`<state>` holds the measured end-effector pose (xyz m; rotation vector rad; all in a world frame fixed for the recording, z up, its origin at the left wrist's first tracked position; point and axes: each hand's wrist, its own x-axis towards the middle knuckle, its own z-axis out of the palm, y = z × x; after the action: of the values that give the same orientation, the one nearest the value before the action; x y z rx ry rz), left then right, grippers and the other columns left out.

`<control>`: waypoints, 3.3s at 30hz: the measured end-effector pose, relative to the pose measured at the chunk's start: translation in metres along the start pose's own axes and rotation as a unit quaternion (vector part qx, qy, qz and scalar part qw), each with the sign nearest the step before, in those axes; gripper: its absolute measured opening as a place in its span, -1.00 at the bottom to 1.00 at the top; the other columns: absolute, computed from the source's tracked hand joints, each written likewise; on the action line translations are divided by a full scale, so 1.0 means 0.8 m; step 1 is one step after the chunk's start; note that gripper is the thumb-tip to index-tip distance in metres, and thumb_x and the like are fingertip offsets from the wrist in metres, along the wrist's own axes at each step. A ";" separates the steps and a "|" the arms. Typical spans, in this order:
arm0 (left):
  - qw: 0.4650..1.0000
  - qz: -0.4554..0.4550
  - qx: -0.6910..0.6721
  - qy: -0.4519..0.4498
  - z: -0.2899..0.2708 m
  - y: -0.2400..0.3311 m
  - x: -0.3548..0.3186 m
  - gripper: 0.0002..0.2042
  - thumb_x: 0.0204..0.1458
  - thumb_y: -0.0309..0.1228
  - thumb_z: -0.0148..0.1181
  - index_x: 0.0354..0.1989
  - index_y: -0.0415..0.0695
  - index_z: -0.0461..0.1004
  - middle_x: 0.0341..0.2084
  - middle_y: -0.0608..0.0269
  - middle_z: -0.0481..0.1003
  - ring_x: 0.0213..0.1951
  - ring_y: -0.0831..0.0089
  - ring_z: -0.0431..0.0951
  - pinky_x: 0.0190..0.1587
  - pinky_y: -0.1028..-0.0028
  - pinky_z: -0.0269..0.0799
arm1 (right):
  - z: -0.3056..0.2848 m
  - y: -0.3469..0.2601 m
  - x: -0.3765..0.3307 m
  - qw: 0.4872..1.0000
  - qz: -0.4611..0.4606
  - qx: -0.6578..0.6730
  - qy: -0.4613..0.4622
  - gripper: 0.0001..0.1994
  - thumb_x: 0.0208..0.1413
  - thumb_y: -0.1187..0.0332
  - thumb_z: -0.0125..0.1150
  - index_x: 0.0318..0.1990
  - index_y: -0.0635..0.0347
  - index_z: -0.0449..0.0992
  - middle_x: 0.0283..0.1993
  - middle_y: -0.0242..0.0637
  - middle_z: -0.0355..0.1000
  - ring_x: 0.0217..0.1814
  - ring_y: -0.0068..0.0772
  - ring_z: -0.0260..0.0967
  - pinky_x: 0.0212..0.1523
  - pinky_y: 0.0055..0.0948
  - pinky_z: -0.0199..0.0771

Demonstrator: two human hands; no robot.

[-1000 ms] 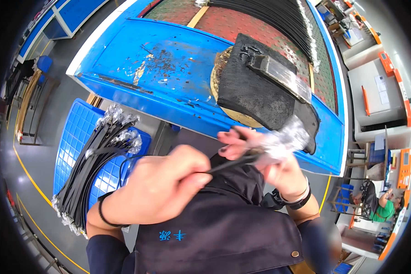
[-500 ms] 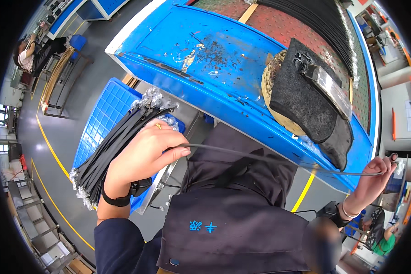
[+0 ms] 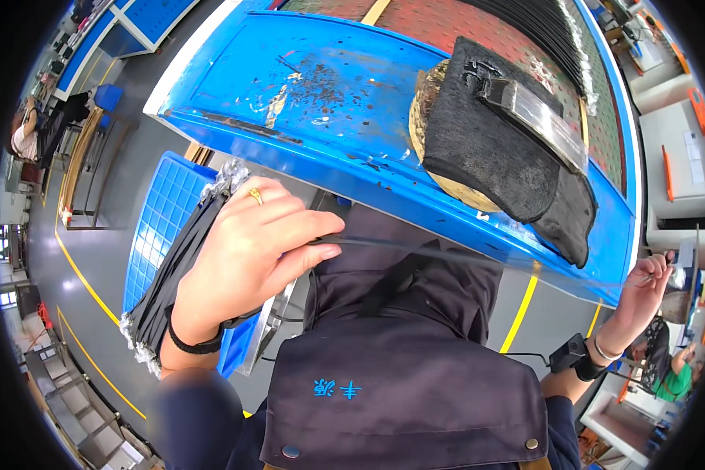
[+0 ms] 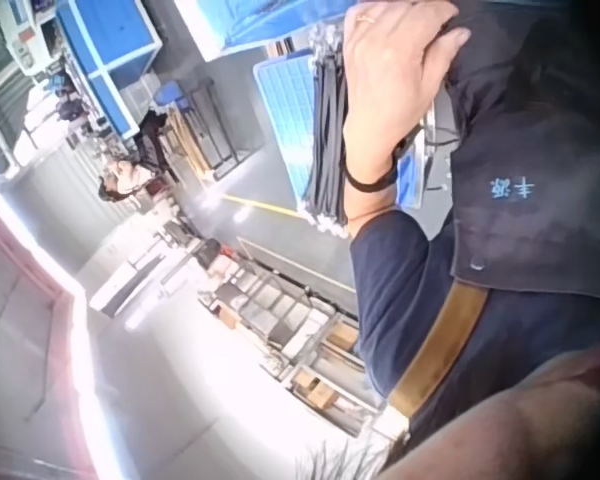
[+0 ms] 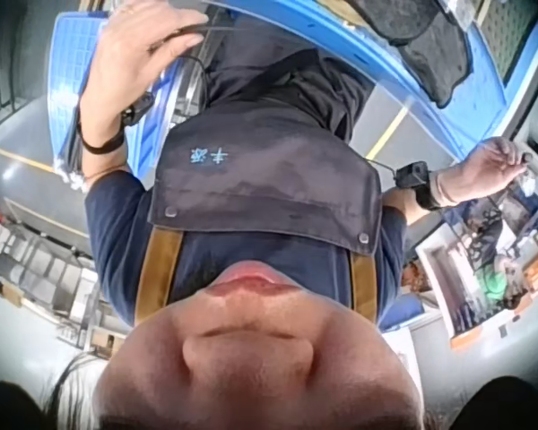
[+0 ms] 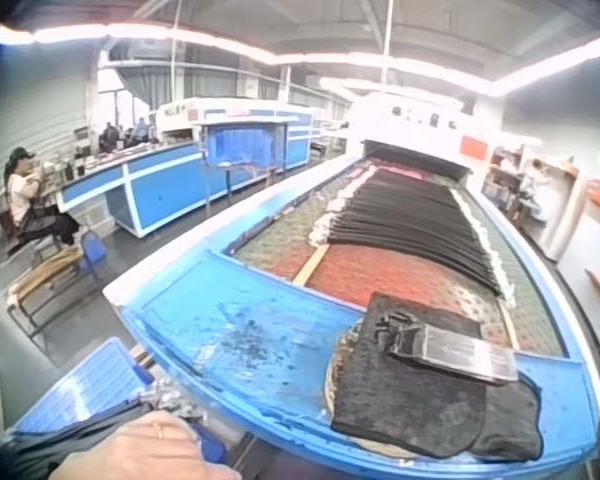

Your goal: The person picks black cables from a blue bin, threads one end through a metal hook, and secures it using a transparent plastic clip. The person repeats this process for multiple cables, placing the finished assemblies onto a conveyor belt.

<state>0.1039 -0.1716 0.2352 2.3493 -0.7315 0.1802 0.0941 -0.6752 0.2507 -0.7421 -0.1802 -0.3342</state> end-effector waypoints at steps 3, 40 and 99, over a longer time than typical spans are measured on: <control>0.997 -0.037 -0.060 -0.042 0.009 0.009 0.006 -0.87 -0.21 -0.44 0.25 -0.49 -0.19 0.48 -0.70 0.21 0.38 -0.55 0.23 0.39 -0.35 0.37 0.31 | 0.001 0.001 -0.007 0.987 -0.119 -0.084 0.067 -0.70 0.22 0.31 -0.15 0.00 0.33 0.20 -0.37 -0.39 0.04 -0.38 -0.51 0.02 -0.24 -0.49 0.14; 0.962 0.233 -0.055 -0.131 0.079 0.020 0.048 -0.84 -0.21 -0.42 0.14 -0.45 -0.07 0.29 -0.56 0.27 0.18 -0.48 0.39 0.33 -0.41 0.45 0.24 | 0.151 0.195 -0.067 0.598 0.151 -0.635 -0.464 -0.84 -0.08 0.39 0.20 -0.41 0.29 0.40 -0.57 -0.19 0.33 -0.56 -0.12 0.34 -0.56 -0.30 0.32; 0.970 0.223 -0.087 0.036 0.046 0.039 0.065 -0.82 -0.46 -0.58 0.16 -0.56 -0.19 0.37 -0.42 0.12 0.41 -0.61 0.34 0.38 -0.57 0.46 0.31 | 0.184 0.172 -0.051 0.647 -0.084 -0.616 -0.442 -0.44 -0.33 0.27 0.35 -0.06 0.18 0.37 -0.12 -0.17 0.34 -0.31 -0.31 0.34 -0.37 -0.42 0.30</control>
<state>0.1279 -0.2379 0.2403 1.9738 -1.1811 0.3777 0.0993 -0.4700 0.2597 -2.2646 -1.0299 -0.2012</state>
